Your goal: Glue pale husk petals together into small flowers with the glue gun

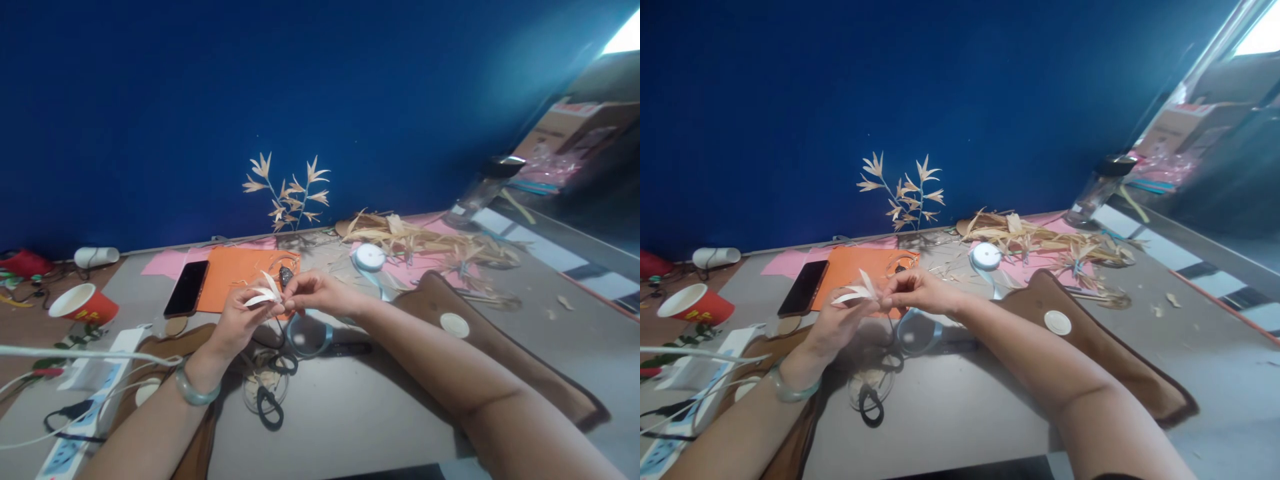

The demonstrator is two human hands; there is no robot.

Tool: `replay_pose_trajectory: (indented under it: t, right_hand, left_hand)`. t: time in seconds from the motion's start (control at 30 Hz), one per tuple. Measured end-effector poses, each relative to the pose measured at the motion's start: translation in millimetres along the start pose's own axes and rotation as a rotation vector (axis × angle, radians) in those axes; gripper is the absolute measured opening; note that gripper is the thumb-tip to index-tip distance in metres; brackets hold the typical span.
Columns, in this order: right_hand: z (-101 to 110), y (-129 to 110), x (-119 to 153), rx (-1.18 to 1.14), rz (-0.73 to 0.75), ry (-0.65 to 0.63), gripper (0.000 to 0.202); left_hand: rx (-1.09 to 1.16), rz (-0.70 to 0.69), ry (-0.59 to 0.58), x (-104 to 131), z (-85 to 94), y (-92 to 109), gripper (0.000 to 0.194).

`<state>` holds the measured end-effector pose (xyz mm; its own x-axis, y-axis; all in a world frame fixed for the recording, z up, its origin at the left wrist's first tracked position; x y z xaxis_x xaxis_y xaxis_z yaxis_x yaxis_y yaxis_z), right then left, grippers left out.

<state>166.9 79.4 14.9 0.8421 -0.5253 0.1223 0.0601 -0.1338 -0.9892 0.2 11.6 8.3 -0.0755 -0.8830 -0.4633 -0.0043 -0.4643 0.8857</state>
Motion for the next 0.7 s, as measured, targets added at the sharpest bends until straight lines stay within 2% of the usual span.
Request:
replay_pose_trajectory:
  t: [0.27,0.47,0.57,0.7]
  right_hand:
    - [0.4,-3.8,1.3,0.014,-0.002,-0.045,0.027]
    - [-0.3,-3.2,1.6,-0.022,0.002,-0.088,0.028]
    - [-1.5,-0.6,0.4,-0.025,0.002,-0.080,0.030]
    - [-3.7,-1.1,1.2,0.030,0.013,0.007,0.033]
  left_hand:
    - [-0.012,-0.023,-0.044,-0.9,-1.4,4.3,0.014]
    - [-0.015,-0.020,-0.075,2.4,-0.2,1.2,0.007]
    - [0.021,-0.035,-0.037,4.1,-0.7,-1.4,0.006]
    - [0.044,-0.058,0.024,4.4,-2.3,-0.9,0.011]
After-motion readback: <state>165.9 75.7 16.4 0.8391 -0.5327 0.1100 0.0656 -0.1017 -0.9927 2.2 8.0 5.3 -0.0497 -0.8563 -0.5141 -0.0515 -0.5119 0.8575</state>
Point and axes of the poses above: each hand's wrist, its own x-axis away from the middle knuckle, its own z-axis out of the back of the hand, y = z × x, the point moved 2 cm from there along -x, towards the middle knuckle, and after that the axes turned 11 degrees about -z, right-handed, at the moved point
